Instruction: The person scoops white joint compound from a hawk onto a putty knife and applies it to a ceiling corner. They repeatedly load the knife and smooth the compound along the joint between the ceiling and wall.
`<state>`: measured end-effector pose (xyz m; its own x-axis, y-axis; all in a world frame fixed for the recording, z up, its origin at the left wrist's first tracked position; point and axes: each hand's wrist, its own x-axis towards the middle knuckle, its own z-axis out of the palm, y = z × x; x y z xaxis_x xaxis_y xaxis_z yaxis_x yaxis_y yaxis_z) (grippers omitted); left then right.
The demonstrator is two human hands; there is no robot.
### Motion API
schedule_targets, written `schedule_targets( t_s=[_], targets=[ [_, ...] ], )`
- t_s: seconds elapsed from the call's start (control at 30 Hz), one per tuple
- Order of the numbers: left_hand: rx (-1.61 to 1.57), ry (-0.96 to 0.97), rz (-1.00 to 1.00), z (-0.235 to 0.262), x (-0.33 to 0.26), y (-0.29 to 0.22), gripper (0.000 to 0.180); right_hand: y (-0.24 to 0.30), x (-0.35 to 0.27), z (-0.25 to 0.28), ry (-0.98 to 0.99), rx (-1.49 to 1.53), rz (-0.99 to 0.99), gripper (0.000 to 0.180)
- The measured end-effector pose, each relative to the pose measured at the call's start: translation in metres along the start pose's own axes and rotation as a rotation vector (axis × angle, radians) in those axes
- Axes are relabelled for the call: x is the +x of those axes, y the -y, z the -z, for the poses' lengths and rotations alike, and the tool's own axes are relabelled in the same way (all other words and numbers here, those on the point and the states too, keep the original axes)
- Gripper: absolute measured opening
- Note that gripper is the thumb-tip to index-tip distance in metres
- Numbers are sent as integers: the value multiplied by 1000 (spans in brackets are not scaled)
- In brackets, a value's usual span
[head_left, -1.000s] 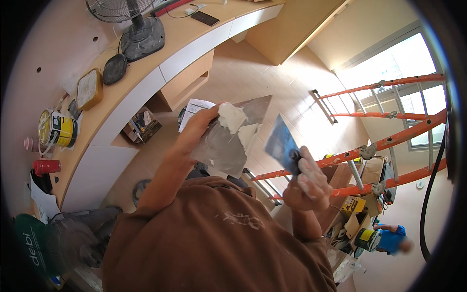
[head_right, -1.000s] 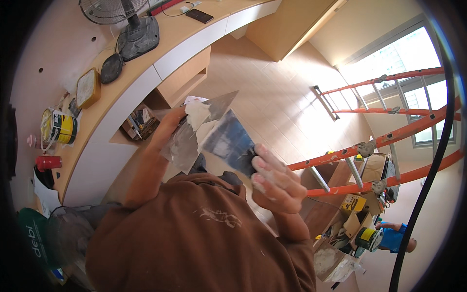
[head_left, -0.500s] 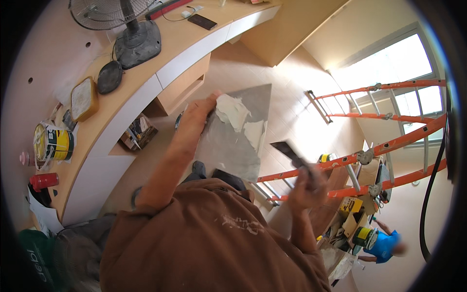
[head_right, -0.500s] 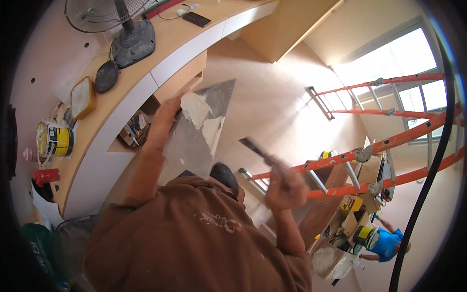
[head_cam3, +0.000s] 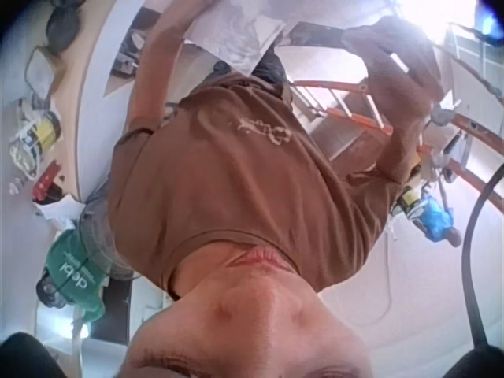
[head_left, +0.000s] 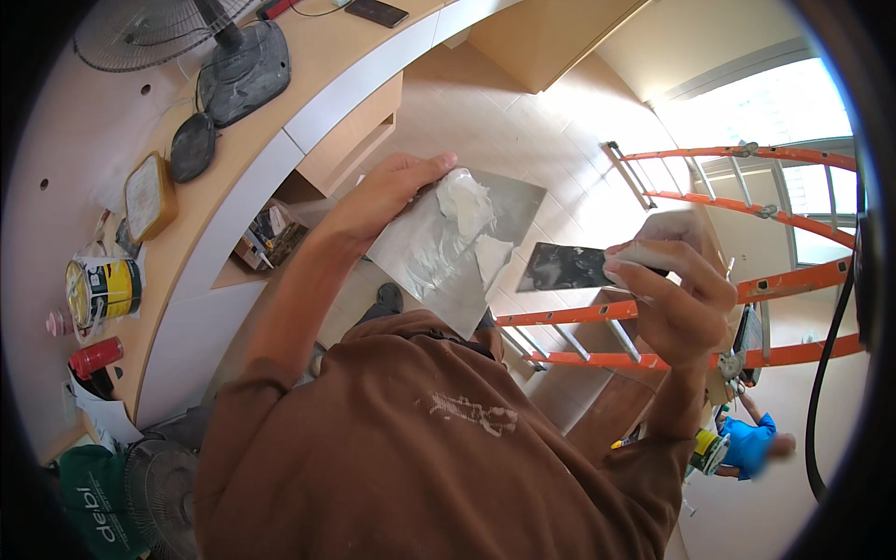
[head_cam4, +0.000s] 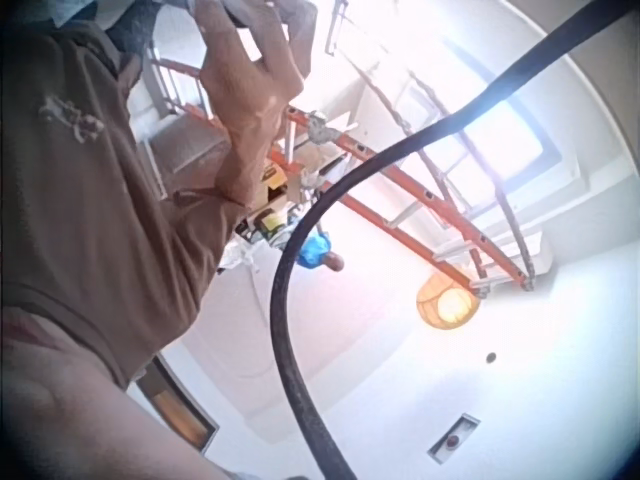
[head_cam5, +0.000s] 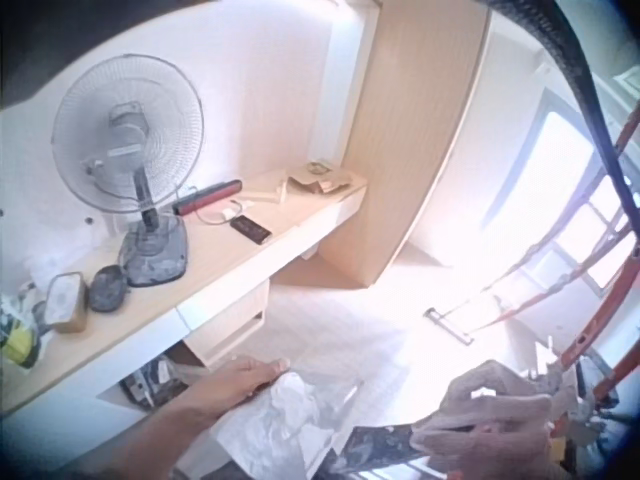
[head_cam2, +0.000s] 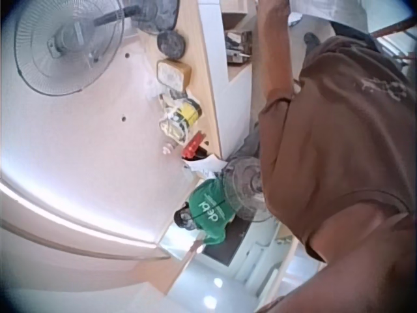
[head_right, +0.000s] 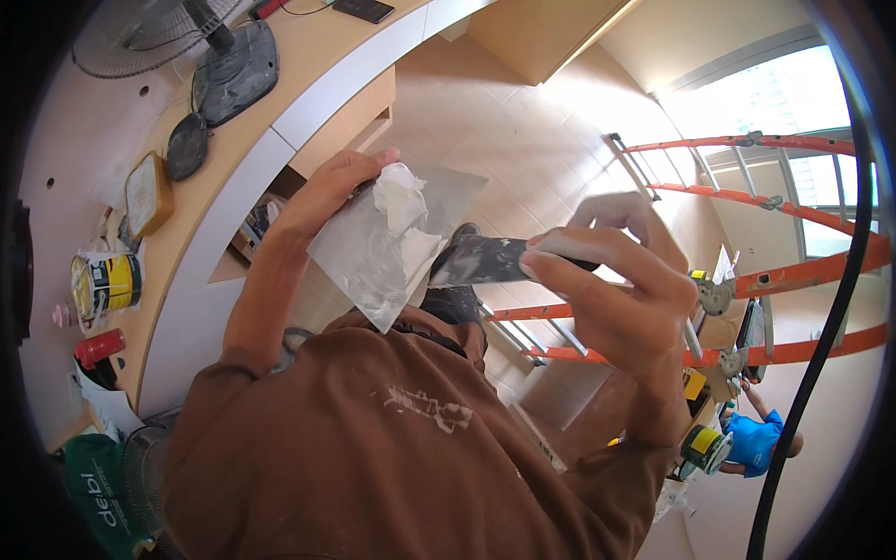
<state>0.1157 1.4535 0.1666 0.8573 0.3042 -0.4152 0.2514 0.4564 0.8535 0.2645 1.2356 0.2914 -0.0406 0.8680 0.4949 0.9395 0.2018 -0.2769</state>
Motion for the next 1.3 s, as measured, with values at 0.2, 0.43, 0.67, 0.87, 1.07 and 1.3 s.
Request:
schedule_targets(
  t_s=[0.2,0.43,0.67,0.87,1.07,1.3],
  targets=[
    [-46,98,75,-27,76,-2,37,-75,24,4,128,100,78,20],
    [-100,60,102,-65,160,-20,36,-177,48,34,326,171,235,21],
    [-98,122,125,-97,246,-37,33,-272,58,60,416,283,280,22],
    [-249,-27,118,-101,328,-26,33,-358,84,73,583,402,-4,17],
    [-120,-113,117,-80,377,-47,32,-475,77,53,554,1137,-631,14],
    [-70,-141,49,-34,460,-94,32,-595,119,22,222,1527,-736,17]
  ],
)
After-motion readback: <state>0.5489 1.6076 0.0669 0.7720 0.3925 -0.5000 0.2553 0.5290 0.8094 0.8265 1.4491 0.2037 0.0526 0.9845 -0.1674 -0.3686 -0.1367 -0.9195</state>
